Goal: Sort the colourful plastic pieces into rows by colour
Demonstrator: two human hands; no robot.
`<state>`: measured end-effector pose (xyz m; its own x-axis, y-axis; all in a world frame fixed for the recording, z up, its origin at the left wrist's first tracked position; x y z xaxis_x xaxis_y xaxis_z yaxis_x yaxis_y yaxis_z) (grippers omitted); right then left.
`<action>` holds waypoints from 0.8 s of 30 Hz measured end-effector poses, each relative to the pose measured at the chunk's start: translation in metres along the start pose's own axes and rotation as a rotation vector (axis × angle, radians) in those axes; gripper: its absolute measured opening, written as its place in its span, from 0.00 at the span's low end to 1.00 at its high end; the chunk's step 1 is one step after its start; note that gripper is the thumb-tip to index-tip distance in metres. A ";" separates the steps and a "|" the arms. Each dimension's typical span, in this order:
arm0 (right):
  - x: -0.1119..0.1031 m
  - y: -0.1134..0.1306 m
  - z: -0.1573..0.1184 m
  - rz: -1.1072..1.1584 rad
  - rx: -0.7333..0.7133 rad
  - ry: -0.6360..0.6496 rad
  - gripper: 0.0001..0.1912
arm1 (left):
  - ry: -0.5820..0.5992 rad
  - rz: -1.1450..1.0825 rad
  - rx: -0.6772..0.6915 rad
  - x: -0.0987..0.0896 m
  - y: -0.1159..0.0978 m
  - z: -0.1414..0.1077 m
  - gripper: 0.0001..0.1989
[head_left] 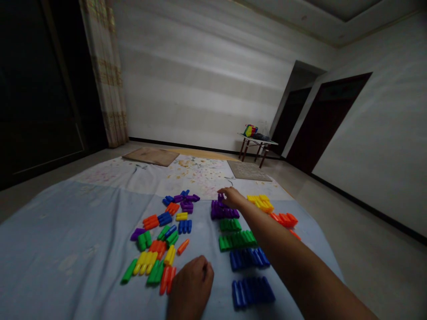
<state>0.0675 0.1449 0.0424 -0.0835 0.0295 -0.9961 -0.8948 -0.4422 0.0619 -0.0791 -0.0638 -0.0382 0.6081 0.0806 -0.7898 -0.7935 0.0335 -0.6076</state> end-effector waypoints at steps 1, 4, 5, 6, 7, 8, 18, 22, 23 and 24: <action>0.003 -0.002 0.004 -0.006 0.014 0.017 0.26 | 0.003 0.000 -0.004 0.000 0.000 0.000 0.13; 0.013 -0.004 0.012 -0.017 0.053 0.068 0.26 | 0.016 0.000 -0.011 -0.001 -0.001 0.001 0.13; 0.016 -0.003 0.013 -0.018 0.066 0.083 0.27 | 0.018 -0.001 -0.011 -0.001 -0.001 0.001 0.13; 0.018 -0.003 0.014 -0.019 0.079 0.097 0.27 | 0.020 -0.002 -0.011 -0.001 -0.001 0.001 0.13; 0.020 -0.003 0.015 -0.018 0.090 0.111 0.26 | 0.021 -0.003 -0.011 0.000 0.000 0.001 0.13; 0.022 -0.004 0.015 -0.016 0.101 0.122 0.26 | 0.020 -0.005 -0.012 0.000 0.000 0.001 0.13; 0.015 0.025 0.011 0.098 -0.008 -0.003 0.23 | -0.002 -0.007 -0.009 -0.002 -0.003 0.000 0.13; 0.026 0.067 0.011 0.165 -0.128 -0.020 0.21 | -0.008 -0.006 -0.004 -0.001 -0.002 -0.001 0.13; 0.031 0.076 0.012 0.177 -0.141 -0.019 0.21 | -0.008 -0.006 -0.004 -0.001 -0.002 -0.002 0.13; 0.036 0.084 0.014 0.186 -0.145 -0.019 0.22 | -0.006 -0.005 -0.005 -0.001 -0.002 -0.002 0.13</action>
<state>-0.0167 0.1208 0.0124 -0.2504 -0.0485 -0.9669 -0.7907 -0.5661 0.2332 -0.0784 -0.0657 -0.0364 0.6117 0.0866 -0.7864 -0.7906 0.0291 -0.6117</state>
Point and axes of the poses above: each hand's wrist, its own z-axis towards the middle knuckle, its own x-axis out of the palm, y = z × x, the point moved 2 cm from there along z, towards the middle knuckle, and after that the axes turned 4 degrees about -z, right-handed, at the moved point
